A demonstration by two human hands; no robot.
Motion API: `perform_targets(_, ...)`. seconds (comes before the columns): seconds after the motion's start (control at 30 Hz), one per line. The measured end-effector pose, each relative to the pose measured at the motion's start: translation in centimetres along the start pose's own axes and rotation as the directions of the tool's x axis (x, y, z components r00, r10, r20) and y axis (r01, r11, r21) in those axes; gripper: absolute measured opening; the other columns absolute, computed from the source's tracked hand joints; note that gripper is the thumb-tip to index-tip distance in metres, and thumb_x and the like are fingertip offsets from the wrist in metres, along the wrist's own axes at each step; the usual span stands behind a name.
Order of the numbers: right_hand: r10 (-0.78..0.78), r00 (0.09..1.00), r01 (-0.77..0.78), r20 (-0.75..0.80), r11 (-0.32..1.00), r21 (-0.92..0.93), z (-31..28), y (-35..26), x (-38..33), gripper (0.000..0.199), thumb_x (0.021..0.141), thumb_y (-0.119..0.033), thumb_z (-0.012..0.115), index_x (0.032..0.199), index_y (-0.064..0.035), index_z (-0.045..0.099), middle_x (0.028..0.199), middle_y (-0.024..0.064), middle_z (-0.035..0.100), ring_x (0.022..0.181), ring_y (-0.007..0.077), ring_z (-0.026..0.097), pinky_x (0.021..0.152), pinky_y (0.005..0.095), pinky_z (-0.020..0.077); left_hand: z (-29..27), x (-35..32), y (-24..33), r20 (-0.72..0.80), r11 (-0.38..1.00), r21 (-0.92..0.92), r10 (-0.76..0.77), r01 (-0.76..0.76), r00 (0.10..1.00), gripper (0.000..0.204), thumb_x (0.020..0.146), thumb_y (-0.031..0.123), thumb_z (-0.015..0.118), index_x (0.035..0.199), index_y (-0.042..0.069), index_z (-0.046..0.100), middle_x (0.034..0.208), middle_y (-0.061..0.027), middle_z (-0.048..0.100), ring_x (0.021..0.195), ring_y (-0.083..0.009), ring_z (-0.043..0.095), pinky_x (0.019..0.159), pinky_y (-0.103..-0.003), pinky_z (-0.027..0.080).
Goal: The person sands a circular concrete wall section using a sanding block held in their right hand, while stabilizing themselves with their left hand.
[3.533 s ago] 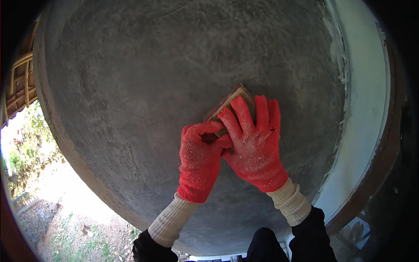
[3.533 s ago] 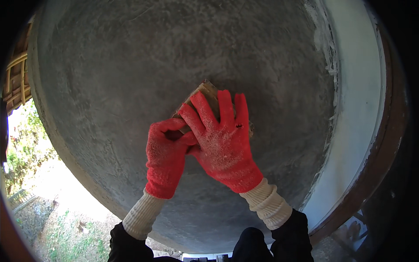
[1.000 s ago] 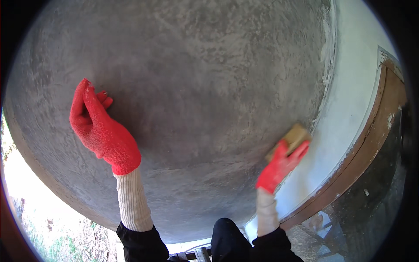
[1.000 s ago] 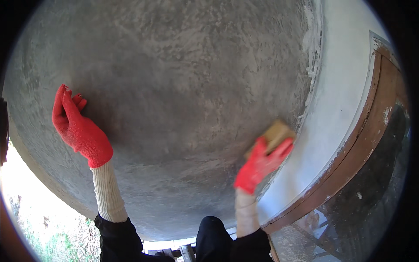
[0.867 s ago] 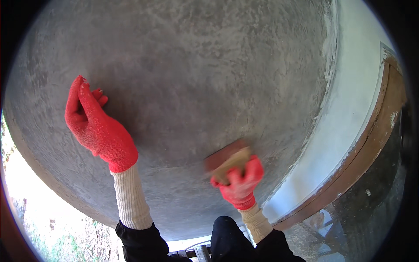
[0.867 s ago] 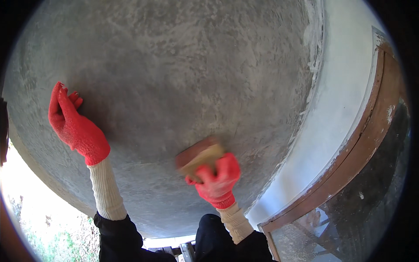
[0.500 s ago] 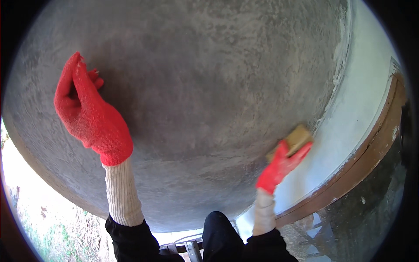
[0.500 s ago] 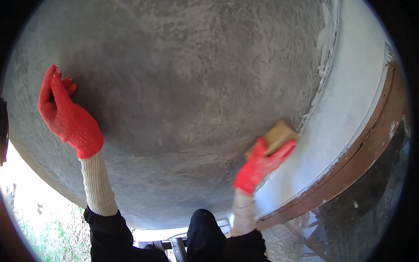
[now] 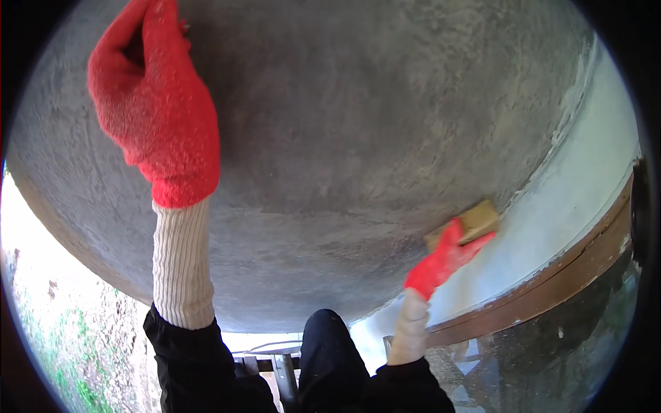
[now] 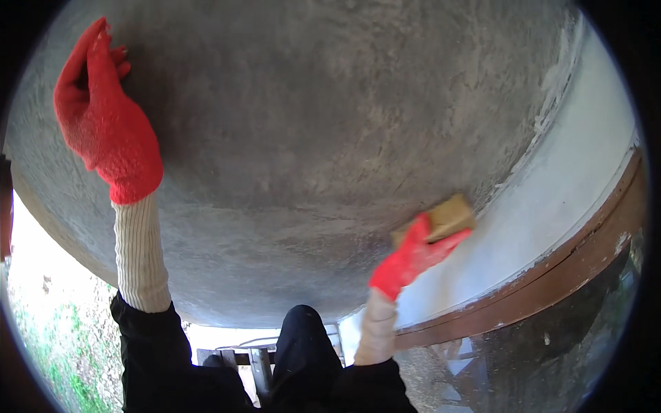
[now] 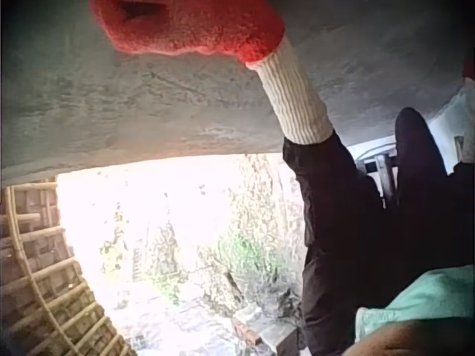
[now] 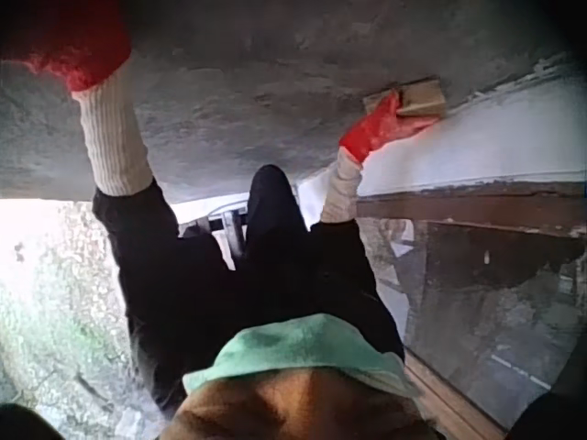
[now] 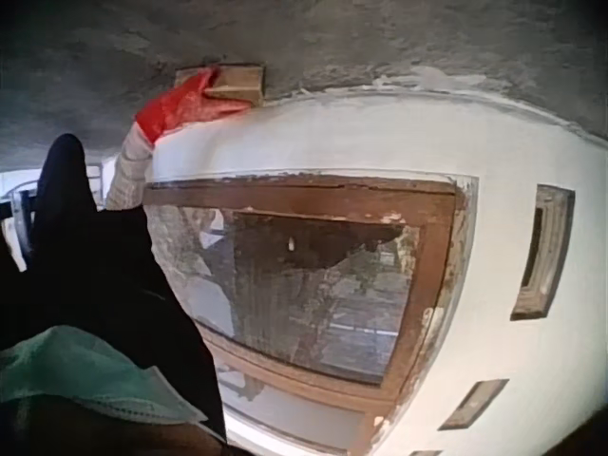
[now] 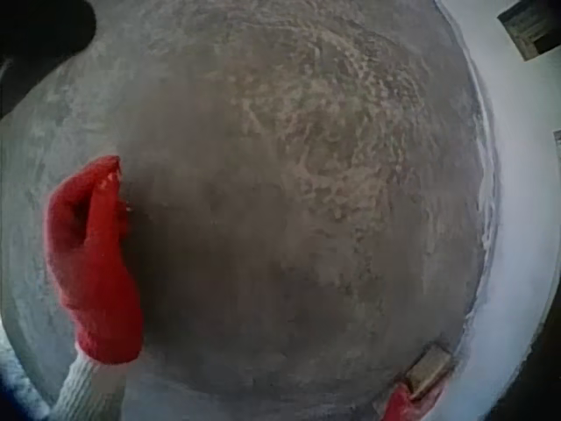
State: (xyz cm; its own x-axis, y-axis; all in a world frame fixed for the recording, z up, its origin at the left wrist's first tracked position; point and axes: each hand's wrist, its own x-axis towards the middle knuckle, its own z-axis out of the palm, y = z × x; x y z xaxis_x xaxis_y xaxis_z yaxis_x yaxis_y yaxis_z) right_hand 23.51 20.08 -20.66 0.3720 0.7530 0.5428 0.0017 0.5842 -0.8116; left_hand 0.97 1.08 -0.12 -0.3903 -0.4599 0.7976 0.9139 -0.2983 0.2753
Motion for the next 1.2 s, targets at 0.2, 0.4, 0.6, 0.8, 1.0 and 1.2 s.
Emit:
perform_targets(0.2,-0.745,0.556,0.829,0.367,0.53,-0.18,2.3,0.6,-10.7,0.104,0.081,-0.051,0.073,0.156,-0.0095,0.014,0.15,0.0327,0.023,0.137,0.0506,0.03,0.107,0.0586,0.0335,-0.2,-1.6,0.9,0.017,0.988,0.083,0.127,-0.128,0.992,0.018,0.098,0.014,0.059,0.113,0.005,0.065,0.11,-0.0055,0.067,0.088,-0.0127,0.059,0.079,-0.026,0.048)
perform_targets(0.4,-0.113,0.993,0.115,0.025,0.984,-0.135,0.5,0.8,-2.0,0.078,0.094,-0.029,0.064,0.153,-0.0005,0.021,0.149,0.022,0.036,0.129,0.0306,0.045,0.107,0.0451,0.0404,0.1,-0.3,0.3,-0.085,0.977,0.087,0.202,-0.194,0.976,0.018,0.098,0.015,0.061,0.111,0.005,0.067,0.102,-0.0033,0.067,0.083,-0.0094,0.058,0.075,-0.023,0.048)
perform_targets(0.6,-0.252,0.966,0.257,0.051,0.958,-0.129,2.8,0.3,-7.1,0.082,0.092,-0.038,0.066,0.152,-0.0024,0.023,0.149,0.0236,0.033,0.13,0.0353,0.045,0.105,0.0472,0.0415,0.5,-0.5,-1.2,-0.038,0.976,-0.03,0.213,-0.214,0.976,0.017,0.097,0.015,0.063,0.109,0.004,0.068,0.099,-0.0037,0.067,0.085,-0.0104,0.059,0.076,-0.024,0.049)
perform_targets(0.8,-0.803,0.519,0.853,0.292,0.508,-0.12,3.4,1.4,-12.0,0.09,0.088,-0.057,0.064,0.156,-0.018,0.019,0.15,0.027,0.029,0.135,0.0464,0.036,0.102,0.0561,0.0424,-1.3,-0.1,-1.1,-0.011,0.985,0.047,0.169,-0.168,0.986,0.017,0.096,0.014,0.065,0.109,0.004,0.068,0.1,-0.004,0.066,0.086,-0.0118,0.061,0.077,-0.026,0.049)
perform_targets(1.0,-0.04,0.999,0.041,-0.008,0.994,0.101,1.5,-0.5,-3.3,0.08,0.092,-0.031,0.067,0.154,-0.0051,0.022,0.151,0.0218,0.034,0.13,0.0335,0.045,0.109,0.0435,0.0401,-0.9,0.0,0.4,0.024,0.976,-0.029,0.218,-0.218,0.976,0.014,0.096,0.012,0.064,0.107,0.004,0.067,0.101,-0.0054,0.066,0.085,-0.0126,0.061,0.078,-0.026,0.049)
perform_targets(1.2,-0.276,0.953,0.291,0.124,0.948,-0.127,3.9,-1.1,-12.0,0.082,0.092,-0.036,0.066,0.154,-0.0054,0.022,0.153,0.0202,0.027,0.133,0.0336,0.042,0.11,0.0452,0.0384,-0.6,0.4,-2.4,-0.009,0.936,-0.051,0.35,-0.35,0.937,0.014,0.094,0.012,0.066,0.106,0.004,0.067,0.1,-0.0061,0.065,0.086,-0.0142,0.061,0.078,-0.028,0.05)
